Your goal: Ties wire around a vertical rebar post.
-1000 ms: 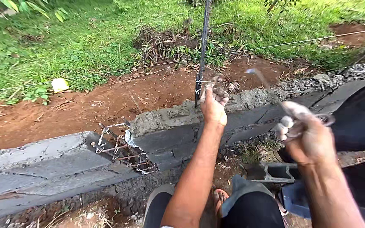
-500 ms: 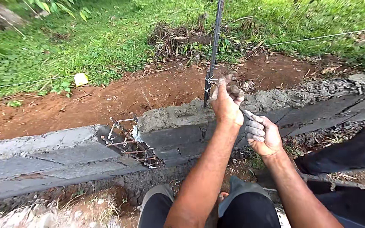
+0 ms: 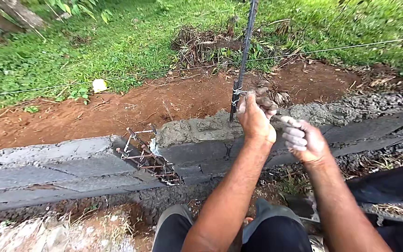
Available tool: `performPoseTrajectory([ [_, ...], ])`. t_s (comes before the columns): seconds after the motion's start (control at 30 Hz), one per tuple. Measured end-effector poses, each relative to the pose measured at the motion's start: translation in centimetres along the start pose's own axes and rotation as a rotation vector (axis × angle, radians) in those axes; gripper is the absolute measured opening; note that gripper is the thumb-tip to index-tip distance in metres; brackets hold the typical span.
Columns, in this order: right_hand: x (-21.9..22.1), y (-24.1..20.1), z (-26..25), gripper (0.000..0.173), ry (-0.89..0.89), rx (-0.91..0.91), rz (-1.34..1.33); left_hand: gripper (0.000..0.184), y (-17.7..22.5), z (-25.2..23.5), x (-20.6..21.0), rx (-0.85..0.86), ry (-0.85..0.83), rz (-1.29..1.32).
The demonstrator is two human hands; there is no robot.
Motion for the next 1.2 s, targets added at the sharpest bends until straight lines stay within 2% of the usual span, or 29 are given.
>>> performPoseTrajectory([
  [0.07, 0.3, -3.3, 0.1, 0.042, 0.073, -0.003, 0.215, 0.036, 0.4, 0.0, 0.0, 0.002, 0.002, -0.003],
  [0.2, 2.0, -9.3, 0.4, 0.029, 0.160, -0.046, 0.627, 0.033, 1.0, 0.2, -0.1, -0.004, 0.033, 0.025],
  [0.27, 4.8, -12.8, 0.6, 0.023, 0.085, -0.130, 0.972, 0.031, 1.2, 0.1, -0.7, 0.000, 0.016, 0.044],
  [0.37, 11.6, -16.2, 1.4, 0.017, -0.023, -0.333, 1.525, 0.032, 1.3, -0.4, -2.0, 0.006, -0.041, 0.045],
  [0.43, 16.7, -14.8, 3.1, 0.020, -0.048, -0.504, 1.955, 0.030, 1.5, -0.4, -3.1, -0.008, -0.087, 0.000],
  [0.5, 21.1, -10.2, 5.6, 0.017, -0.093, -0.622, 2.375, 0.029, 1.6, -0.3, -4.3, -0.027, -0.094, -0.069],
  [0.57, 22.1, -5.7, 7.1, 0.009, -0.212, -0.709, 2.625, 0.031, 1.5, 0.1, -5.6, -0.066, -0.071, -0.175],
  [0.63, 21.2, -4.7, 7.2, 0.009, -0.216, -0.786, 2.622, 0.033, 1.9, 0.0, -5.9, -0.066, -0.105, -0.226],
  [0.67, 20.7, -5.3, 7.1, 0.016, -0.175, -0.791, 2.574, 0.032, 2.3, -0.2, -5.8, -0.060, -0.130, -0.239],
  [0.8, 18.7, -8.9, 6.9, 0.030, 0.137, -0.677, 2.324, 0.029, 3.4, -0.7, -5.6, -0.059, -0.179, -0.296],
  [0.9, 18.0, -7.7, 6.9, 0.033, 0.282, -0.714, 2.184, 0.030, 3.8, -0.8, -5.9, -0.073, -0.198, -0.335],
  [0.97, 18.4, -6.9, 7.2, 0.033, 0.249, -0.797, 2.240, 0.029, 3.9, -0.8, -6.1, -0.076, -0.210, -0.358],
  [1.03, 20.6, -7.7, 8.0, 0.031, 0.112, -0.875, 2.352, 0.030, 4.1, -0.7, -6.2, -0.075, -0.227, -0.383],
  [1.1, 23.4, -8.9, 9.4, 0.030, -0.024, -0.957, 2.345, 0.031, 4.1, -0.4, -6.3, -0.077, -0.226, -0.394],
  [1.13, 24.0, -9.5, 10.0, 0.032, -0.018, -0.958, 2.274, 0.031, 4.3, -0.2, -6.1, -0.080, -0.220, -0.395],
  [1.2, 22.6, -10.0, 10.7, 0.033, 0.147, -0.898, 1.997, 0.030, 4.9, -0.2, -5.8, -0.078, -0.225, -0.441],
])
Point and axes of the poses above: each hand's wrist, its own z-axis away from the middle knuckle, its own x-axis out of the palm, y = z × x, the point moved 2 cm from there along -z, towards the middle knuckle, and after that the axes turned 10 degrees about z, right-handed, at the moved point
